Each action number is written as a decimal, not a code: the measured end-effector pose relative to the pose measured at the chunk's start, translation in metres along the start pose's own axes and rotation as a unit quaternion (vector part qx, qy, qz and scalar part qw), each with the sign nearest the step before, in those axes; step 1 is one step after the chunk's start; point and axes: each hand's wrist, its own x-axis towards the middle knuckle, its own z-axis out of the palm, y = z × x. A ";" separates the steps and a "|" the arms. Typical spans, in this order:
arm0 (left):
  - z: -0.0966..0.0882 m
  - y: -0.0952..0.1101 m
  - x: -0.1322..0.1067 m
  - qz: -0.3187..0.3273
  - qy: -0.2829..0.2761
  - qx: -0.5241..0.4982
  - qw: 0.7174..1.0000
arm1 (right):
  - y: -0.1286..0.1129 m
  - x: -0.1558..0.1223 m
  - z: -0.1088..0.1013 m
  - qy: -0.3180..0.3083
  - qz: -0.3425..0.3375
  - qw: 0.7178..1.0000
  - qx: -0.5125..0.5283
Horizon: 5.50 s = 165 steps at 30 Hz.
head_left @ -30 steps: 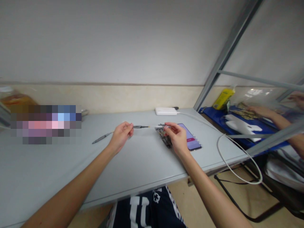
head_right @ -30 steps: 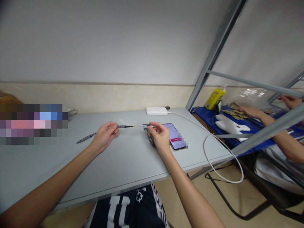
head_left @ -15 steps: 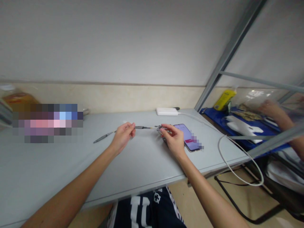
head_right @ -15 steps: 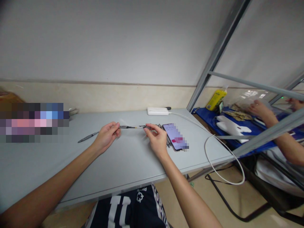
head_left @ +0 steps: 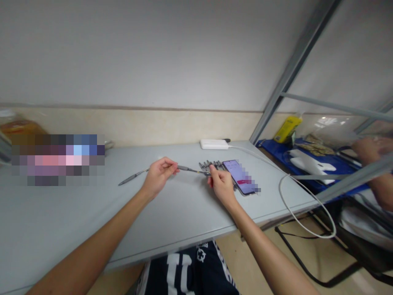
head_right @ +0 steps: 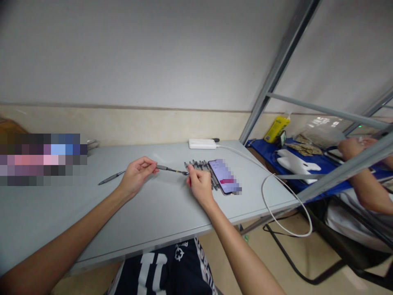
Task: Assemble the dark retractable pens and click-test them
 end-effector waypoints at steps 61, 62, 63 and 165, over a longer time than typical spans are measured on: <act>-0.005 -0.005 0.002 -0.061 -0.008 -0.039 0.997 | 0.001 -0.009 -0.002 -0.038 -0.057 0.997 -0.027; -0.005 -0.005 0.002 -0.061 -0.010 -0.038 0.997 | 0.001 -0.009 -0.001 -0.028 -0.066 0.997 -0.020; -0.005 -0.004 0.002 -0.061 -0.013 -0.038 0.997 | 0.001 -0.009 -0.001 -0.017 -0.076 0.997 -0.011; 0.011 0.005 -0.016 0.140 -0.084 0.289 0.943 | -0.077 0.028 0.008 -0.073 0.139 0.897 0.413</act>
